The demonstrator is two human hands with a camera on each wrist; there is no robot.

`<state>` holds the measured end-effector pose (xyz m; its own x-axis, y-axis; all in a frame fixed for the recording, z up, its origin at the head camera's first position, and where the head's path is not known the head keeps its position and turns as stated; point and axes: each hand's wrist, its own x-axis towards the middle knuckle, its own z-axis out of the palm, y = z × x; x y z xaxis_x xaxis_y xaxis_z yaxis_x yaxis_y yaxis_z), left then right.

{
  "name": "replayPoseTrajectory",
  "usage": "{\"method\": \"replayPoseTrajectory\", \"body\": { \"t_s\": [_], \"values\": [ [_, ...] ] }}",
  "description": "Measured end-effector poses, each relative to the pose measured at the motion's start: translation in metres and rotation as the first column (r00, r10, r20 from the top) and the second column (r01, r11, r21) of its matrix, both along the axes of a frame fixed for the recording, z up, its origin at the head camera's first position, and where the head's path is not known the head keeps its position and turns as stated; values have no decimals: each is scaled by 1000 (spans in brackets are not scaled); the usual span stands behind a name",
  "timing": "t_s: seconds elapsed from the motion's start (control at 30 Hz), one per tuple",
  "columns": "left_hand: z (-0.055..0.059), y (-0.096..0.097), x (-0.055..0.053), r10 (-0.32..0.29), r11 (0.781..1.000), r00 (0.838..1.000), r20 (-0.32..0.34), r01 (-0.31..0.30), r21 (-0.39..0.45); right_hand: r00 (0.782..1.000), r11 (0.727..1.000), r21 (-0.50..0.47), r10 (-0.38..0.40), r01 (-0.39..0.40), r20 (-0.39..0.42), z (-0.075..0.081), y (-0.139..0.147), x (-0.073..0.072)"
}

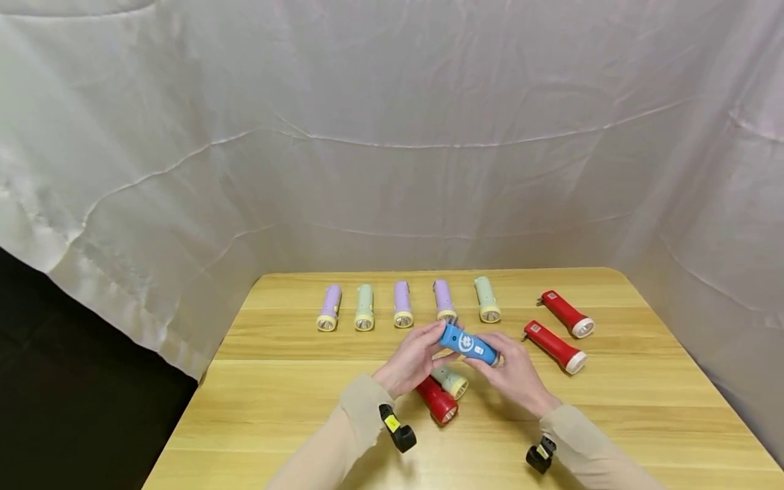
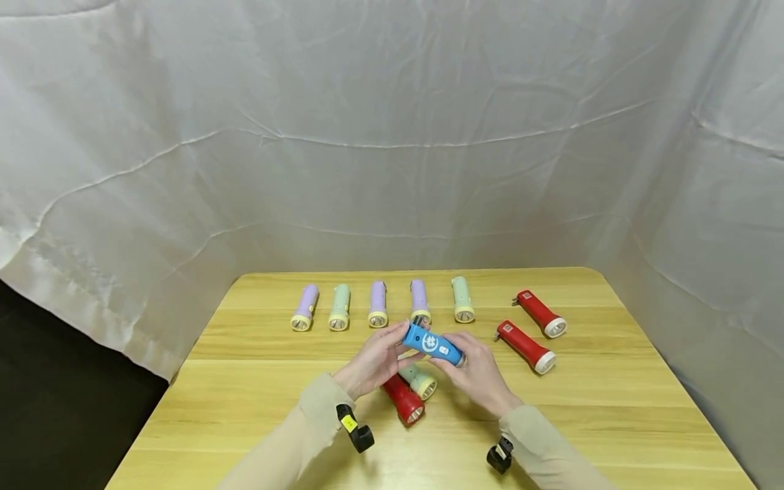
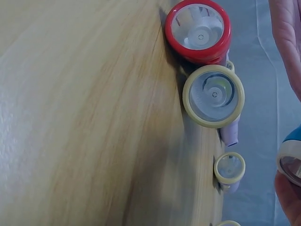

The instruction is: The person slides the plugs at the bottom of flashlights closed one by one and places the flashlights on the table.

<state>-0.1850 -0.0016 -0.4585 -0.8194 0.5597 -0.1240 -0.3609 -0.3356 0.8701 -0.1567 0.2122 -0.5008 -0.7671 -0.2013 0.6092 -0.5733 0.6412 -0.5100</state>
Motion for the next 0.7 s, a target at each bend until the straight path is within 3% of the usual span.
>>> {"method": "replayPoseTrajectory", "body": {
  "t_s": [0.27,0.7],
  "values": [
    [-2,-1,-1,-8,999,998,62,6,36,999,999,33,23,-21,-48,-2,-2,-1],
    [-4,4,-3,24,1000,1000,20,-23,-16,997,996,85,19,-14,-68,0,0,1]
  ]
}}
